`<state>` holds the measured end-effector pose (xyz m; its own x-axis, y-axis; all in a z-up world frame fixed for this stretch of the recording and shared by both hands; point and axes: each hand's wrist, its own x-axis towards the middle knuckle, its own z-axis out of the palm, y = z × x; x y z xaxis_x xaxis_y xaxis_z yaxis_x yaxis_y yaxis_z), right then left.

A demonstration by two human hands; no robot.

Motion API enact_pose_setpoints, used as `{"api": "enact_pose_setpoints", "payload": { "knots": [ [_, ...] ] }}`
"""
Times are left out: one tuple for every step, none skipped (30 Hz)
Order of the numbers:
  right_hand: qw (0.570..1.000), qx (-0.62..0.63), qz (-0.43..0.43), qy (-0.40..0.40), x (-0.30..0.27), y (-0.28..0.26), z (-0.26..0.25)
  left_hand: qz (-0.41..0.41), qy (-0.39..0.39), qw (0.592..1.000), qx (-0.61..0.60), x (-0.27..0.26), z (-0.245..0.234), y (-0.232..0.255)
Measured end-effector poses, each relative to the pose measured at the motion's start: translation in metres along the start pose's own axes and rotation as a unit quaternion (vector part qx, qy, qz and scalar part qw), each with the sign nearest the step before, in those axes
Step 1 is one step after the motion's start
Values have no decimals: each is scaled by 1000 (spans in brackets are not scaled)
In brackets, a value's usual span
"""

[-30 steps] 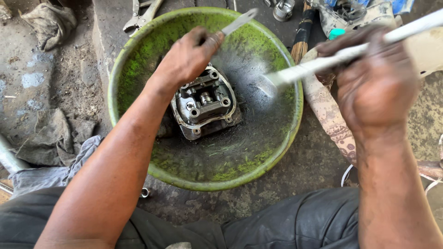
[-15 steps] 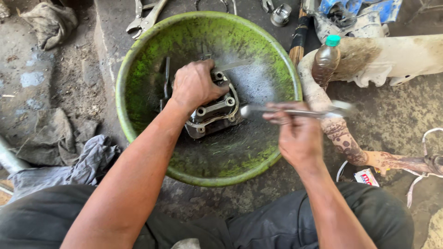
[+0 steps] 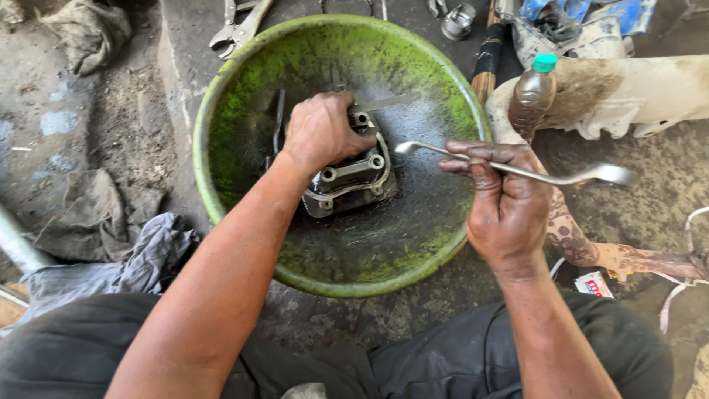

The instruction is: The person sits on the floor and cleans a metal engine component placed in a green basin. They use a wrench to scrape and scrub the surface of the part, then pour a liquid from a plastic bottle onto it to rinse away debris.

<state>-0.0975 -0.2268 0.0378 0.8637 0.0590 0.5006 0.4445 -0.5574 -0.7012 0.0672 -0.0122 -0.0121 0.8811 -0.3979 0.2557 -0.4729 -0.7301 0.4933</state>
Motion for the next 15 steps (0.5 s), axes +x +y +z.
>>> {"api": "enact_pose_setpoints", "payload": {
  "knots": [
    [1000,-8,-6,-2,-1,1,6,-20,-19,1000,0,1,0,2],
    [1000,-16,-11,-5,-1,2,9,-39,-38,999,-1,1,-1,3],
    [999,-19,12,-33,-3,3,11,-60,-57,997,0,0,-2,3],
    [997,-21,36,-60,-5,3,15,-61,-67,996,4,1,-2,5],
    [994,-22,58,-88,-5,3,18,-63,-75,995,11,2,-2,5],
    [998,-13,25,-48,-2,4,13,-65,-83,994,17,3,-2,4],
    [1000,-1,-4,-11,0,4,3,-43,-50,998,8,0,-1,1],
    [999,10,-34,27,0,4,-1,-21,-17,1000,0,-2,1,-1],
    [998,-52,-31,11,-1,4,3,6,19,1000,-10,-1,3,0],
    [993,-114,-27,-5,-2,4,10,1,16,1000,-10,-1,3,-1],
    [984,-178,-25,-21,-3,3,13,-4,15,1000,-11,-1,3,0],
    [986,-162,42,-28,-4,1,11,-8,14,1000,-12,-1,3,2],
    [984,-141,107,-34,-4,-1,13,1,23,1000,-13,0,3,3],
    [977,-120,171,-42,-3,-2,13,10,33,999,-13,1,3,3],
    [994,-63,91,1,-3,-2,12,13,38,999,-11,-5,3,0]
  ]
}}
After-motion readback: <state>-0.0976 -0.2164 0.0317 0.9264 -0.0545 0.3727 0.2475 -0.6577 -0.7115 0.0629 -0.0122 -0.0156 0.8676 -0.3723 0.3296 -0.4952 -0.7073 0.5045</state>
